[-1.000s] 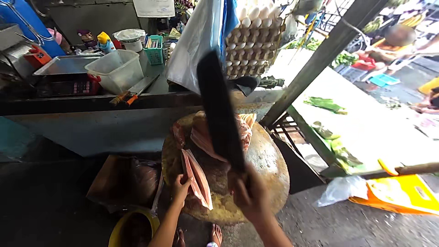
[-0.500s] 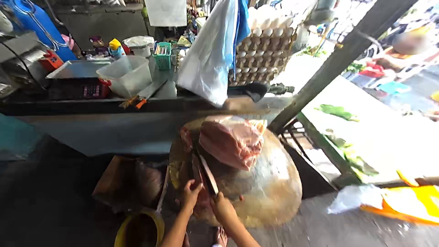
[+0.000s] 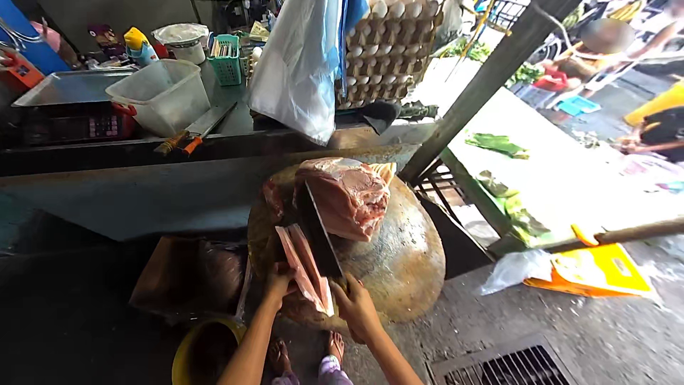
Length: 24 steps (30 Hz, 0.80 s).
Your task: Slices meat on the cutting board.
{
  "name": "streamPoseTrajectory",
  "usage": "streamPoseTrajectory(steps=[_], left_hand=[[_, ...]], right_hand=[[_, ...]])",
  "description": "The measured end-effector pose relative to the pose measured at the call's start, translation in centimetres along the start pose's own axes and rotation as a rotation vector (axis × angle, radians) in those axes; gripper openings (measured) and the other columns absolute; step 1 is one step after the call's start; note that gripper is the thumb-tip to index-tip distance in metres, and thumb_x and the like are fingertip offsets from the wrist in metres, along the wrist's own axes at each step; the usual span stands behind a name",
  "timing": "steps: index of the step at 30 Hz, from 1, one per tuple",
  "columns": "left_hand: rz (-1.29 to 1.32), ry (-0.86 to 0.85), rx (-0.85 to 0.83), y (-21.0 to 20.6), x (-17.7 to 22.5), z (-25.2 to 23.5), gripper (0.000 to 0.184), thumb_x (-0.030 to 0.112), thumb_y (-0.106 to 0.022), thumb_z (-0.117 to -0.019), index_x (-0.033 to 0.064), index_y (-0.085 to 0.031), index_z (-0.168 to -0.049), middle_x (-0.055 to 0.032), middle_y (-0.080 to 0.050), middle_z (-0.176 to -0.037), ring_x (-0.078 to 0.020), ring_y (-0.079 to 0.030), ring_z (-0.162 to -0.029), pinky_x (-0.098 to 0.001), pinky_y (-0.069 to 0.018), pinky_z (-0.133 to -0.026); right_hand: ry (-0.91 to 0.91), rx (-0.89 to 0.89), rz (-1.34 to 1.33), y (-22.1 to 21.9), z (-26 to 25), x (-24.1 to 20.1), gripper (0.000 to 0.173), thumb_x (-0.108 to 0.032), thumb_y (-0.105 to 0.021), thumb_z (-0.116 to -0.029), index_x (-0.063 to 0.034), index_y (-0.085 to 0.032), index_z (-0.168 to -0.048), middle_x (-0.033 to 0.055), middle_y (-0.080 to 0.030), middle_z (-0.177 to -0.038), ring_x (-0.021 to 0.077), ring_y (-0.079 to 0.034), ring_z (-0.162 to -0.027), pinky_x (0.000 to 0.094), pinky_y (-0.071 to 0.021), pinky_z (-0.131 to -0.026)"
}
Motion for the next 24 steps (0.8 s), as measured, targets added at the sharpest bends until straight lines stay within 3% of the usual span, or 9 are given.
streamPoseTrajectory(steps=[3, 5, 9, 11, 13, 14, 16, 20, 24], left_hand=[[-0.007, -0.016, -0.018, -0.1, -0.2, -0.1, 0.054, 0.012, -0.073, -0.0960, -0.0022, -0.047, -0.141, -0.0258, -0.058, -0.133, -0.0361, -0.066, -0.111, -0.0512, -0.0598, -0.085], [-0.002, -0.013, -0.018, -0.2, -0.2, 0.0, 0.054, 0.013, -0.073, -0.0960, -0.0023, -0.047, -0.141, -0.0258, -0.058, -0.133, -0.0357, -0.066, -0.111, -0.0501, -0.0597, -0.085], [0.009, -0.011, -0.024, -0.2, -0.1, 0.2, 0.053, 0.012, -0.072, -0.0968, -0.0036, -0.046, -0.140, -0.0271, -0.057, -0.134, -0.0366, -0.065, -0.112, -0.0501, -0.0594, -0.087], [0.011, -0.024, -0.031, -0.2, -0.2, 0.3, 0.053, 0.012, -0.072, -0.0966, -0.0040, -0.047, -0.140, -0.0270, -0.057, -0.133, -0.0357, -0.065, -0.111, -0.0492, -0.0596, -0.085], [0.002, -0.046, -0.035, -0.2, -0.1, 0.2, 0.052, 0.013, -0.073, -0.0964, -0.0044, -0.047, -0.139, -0.0266, -0.059, -0.130, -0.0345, -0.066, -0.109, -0.0484, -0.0600, -0.084], [-0.015, -0.058, -0.031, -0.2, -0.1, 0.1, 0.052, 0.013, -0.073, -0.0964, -0.0047, -0.048, -0.138, -0.0264, -0.059, -0.129, -0.0344, -0.066, -0.109, -0.0488, -0.0598, -0.084], [-0.088, -0.081, -0.024, -0.3, -0.3, 0.2, 0.051, 0.014, -0.073, -0.0964, -0.0047, -0.049, -0.137, -0.0259, -0.061, -0.126, -0.0345, -0.065, -0.108, -0.0504, -0.0576, -0.086], [-0.377, -0.268, 0.047, -1.4, 0.9, 0.5, 0.060, 0.018, -0.074, -0.0953, -0.0059, -0.046, -0.142, -0.0279, -0.059, -0.132, -0.0356, -0.060, -0.121, -0.0495, -0.0502, -0.101], [-0.507, -0.241, 0.054, -2.4, 1.7, 0.7, 0.096, 0.019, -0.083, -0.0867, -0.0041, -0.022, -0.157, -0.0324, -0.045, -0.149, -0.0403, -0.049, -0.137, -0.0505, -0.0417, -0.113]], right_hand=[[0.388, 0.261, -0.089, 4.3, 4.8, -6.6, 0.036, -0.031, -0.057, -0.1012, -0.0010, -0.063, -0.121, 0.0033, -0.064, -0.071, 0.0140, -0.063, -0.055, 0.0368, -0.0576, -0.054], [0.759, 0.451, -0.156, 7.1, 7.9, -11.2, 0.033, -0.029, -0.056, -0.1043, 0.0007, -0.060, -0.119, -0.0006, -0.064, -0.074, 0.0051, -0.062, -0.057, 0.0258, -0.0573, -0.052], [1.089, 0.706, -0.356, 8.9, 11.2, -16.0, 0.017, -0.032, -0.053, -0.1085, -0.0165, -0.060, -0.110, -0.0064, -0.063, -0.077, 0.0038, -0.062, -0.061, 0.0249, -0.0574, -0.052], [0.906, 0.713, -0.288, 6.0, 11.2, -11.8, 0.020, -0.031, -0.055, -0.1079, -0.0111, -0.060, -0.108, -0.0056, -0.062, -0.071, 0.0047, -0.061, -0.056, 0.0268, -0.0568, -0.050], [0.422, 0.527, 0.010, 0.7, 10.2, -3.5, 0.030, -0.023, -0.058, -0.1006, 0.0046, -0.060, -0.112, 0.0064, -0.061, -0.064, 0.0181, -0.061, -0.053, 0.0381, -0.0559, -0.052], [0.088, 0.289, 0.172, -2.0, 9.5, 0.5, 0.037, -0.024, -0.058, -0.1024, 0.0056, -0.059, -0.124, 0.0184, -0.068, -0.077, 0.0334, -0.070, -0.069, 0.0518, -0.0588, -0.067], [-0.349, -0.083, 0.354, -5.9, 8.3, 6.0, 0.044, -0.033, -0.051, -0.1071, -0.0024, -0.051, -0.139, 0.0238, -0.071, -0.106, 0.0418, -0.071, -0.103, 0.0594, -0.0546, -0.091], [-0.442, -0.181, 0.408, -6.1, 7.8, 5.7, 0.040, -0.033, -0.049, -0.1077, -0.0030, -0.053, -0.134, 0.0224, -0.071, -0.109, 0.0403, -0.070, -0.107, 0.0574, -0.0548, -0.091], [-0.387, -0.140, 0.353, -4.6, 7.2, 7.4, 0.042, -0.034, -0.053, -0.1064, -0.0033, -0.055, -0.135, 0.0241, -0.071, -0.109, 0.0419, -0.070, -0.106, 0.0601, -0.0535, -0.092]])
Point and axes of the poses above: each hand's wrist, its own z-axis away from the middle knuckle, its own y-axis out of the back of the hand, x = y × z, the point moved 4 cm from there along -z, towards the middle knuckle
